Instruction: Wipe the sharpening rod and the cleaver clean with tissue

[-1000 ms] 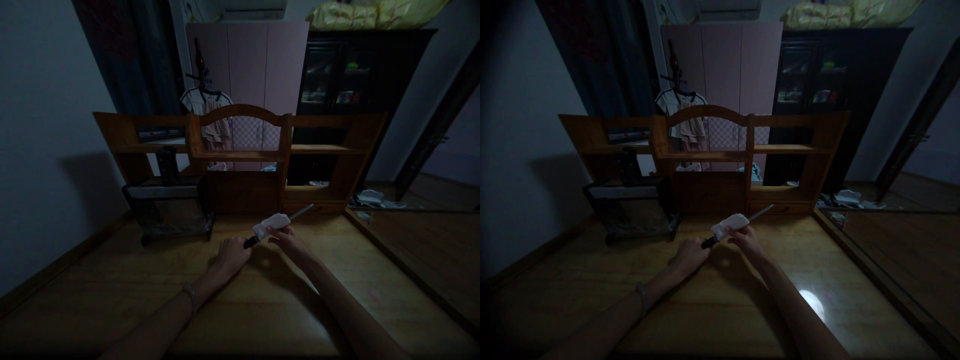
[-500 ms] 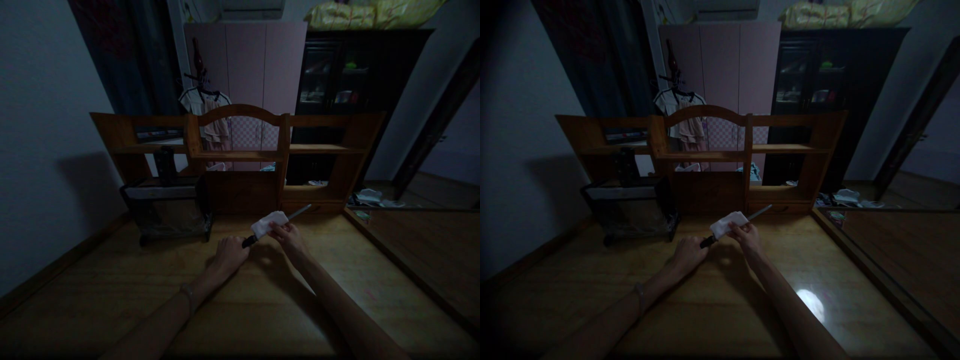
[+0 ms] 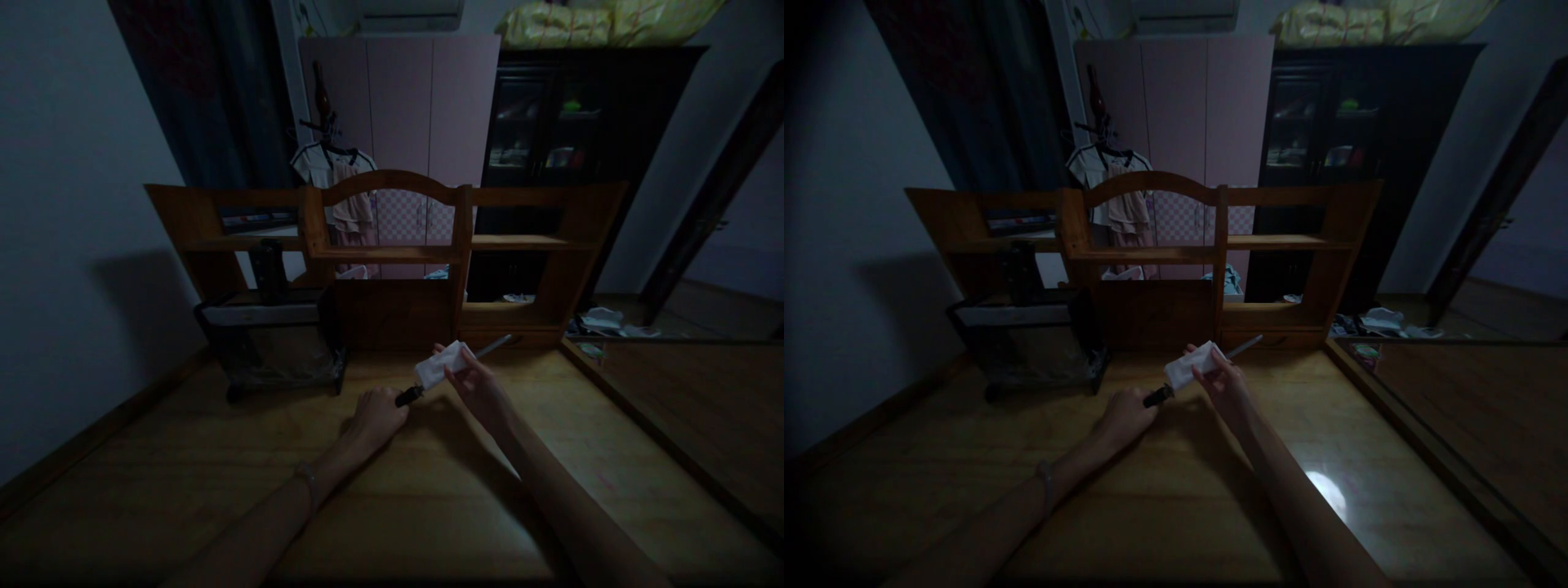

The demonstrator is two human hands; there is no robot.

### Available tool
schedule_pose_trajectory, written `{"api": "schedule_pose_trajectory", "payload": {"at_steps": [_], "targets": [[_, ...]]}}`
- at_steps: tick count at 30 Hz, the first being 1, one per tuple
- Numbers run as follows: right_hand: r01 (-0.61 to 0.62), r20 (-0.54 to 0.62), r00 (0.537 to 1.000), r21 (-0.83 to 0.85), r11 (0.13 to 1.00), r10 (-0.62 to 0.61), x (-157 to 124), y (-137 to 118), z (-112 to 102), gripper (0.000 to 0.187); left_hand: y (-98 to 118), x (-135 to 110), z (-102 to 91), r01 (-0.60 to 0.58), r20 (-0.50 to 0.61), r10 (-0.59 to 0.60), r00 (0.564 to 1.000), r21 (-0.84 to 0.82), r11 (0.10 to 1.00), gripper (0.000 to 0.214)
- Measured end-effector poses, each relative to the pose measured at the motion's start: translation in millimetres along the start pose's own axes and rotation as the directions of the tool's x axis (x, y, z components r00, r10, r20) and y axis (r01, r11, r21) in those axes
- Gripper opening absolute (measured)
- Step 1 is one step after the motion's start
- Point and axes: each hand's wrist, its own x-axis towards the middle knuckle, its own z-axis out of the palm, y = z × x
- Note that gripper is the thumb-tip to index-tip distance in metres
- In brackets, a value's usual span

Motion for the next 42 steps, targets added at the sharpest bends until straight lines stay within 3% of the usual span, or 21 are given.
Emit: {"api": "schedule_pose_trajectory", "payload": {"at_steps": [4, 13, 18, 29, 42], "targets": [[0.017, 0.046, 0.999, -0.042, 0.999, -0.015, 1, -1, -4, 0.027, -3, 1, 1.2, -0.029, -0.012, 0.029, 0.999, 0.01, 1.0, 0.031], [0.077, -0.128, 0.988, -0.078, 0.994, -0.086, 7, 1, -18, 0.016, -4, 1, 3.5, -0.005, -0.026, 0.005, 1.0, 0.015, 1.0, 0.038], [0.126, -0.072, 0.989, -0.017, 0.992, -0.127, 11, 3, -17, 0.017, -8, 5, 9.1, 0.019, -0.012, -0.021, 1.0, -0.085, 0.996, 0.035], [0.098, -0.066, 0.993, -0.034, 0.995, -0.1, 14, 2, -22, 0.017, -16, 10, 16.1, 0.048, 0.011, -0.047, 0.999, -0.15, 0.988, 0.027], [0.052, -0.198, 0.978, -0.103, 0.993, -0.071, 13, 5, -29, 0.02, -15, 9, 18.6, 0.025, -0.028, -0.027, 0.999, -0.086, 0.996, 0.033]]}}
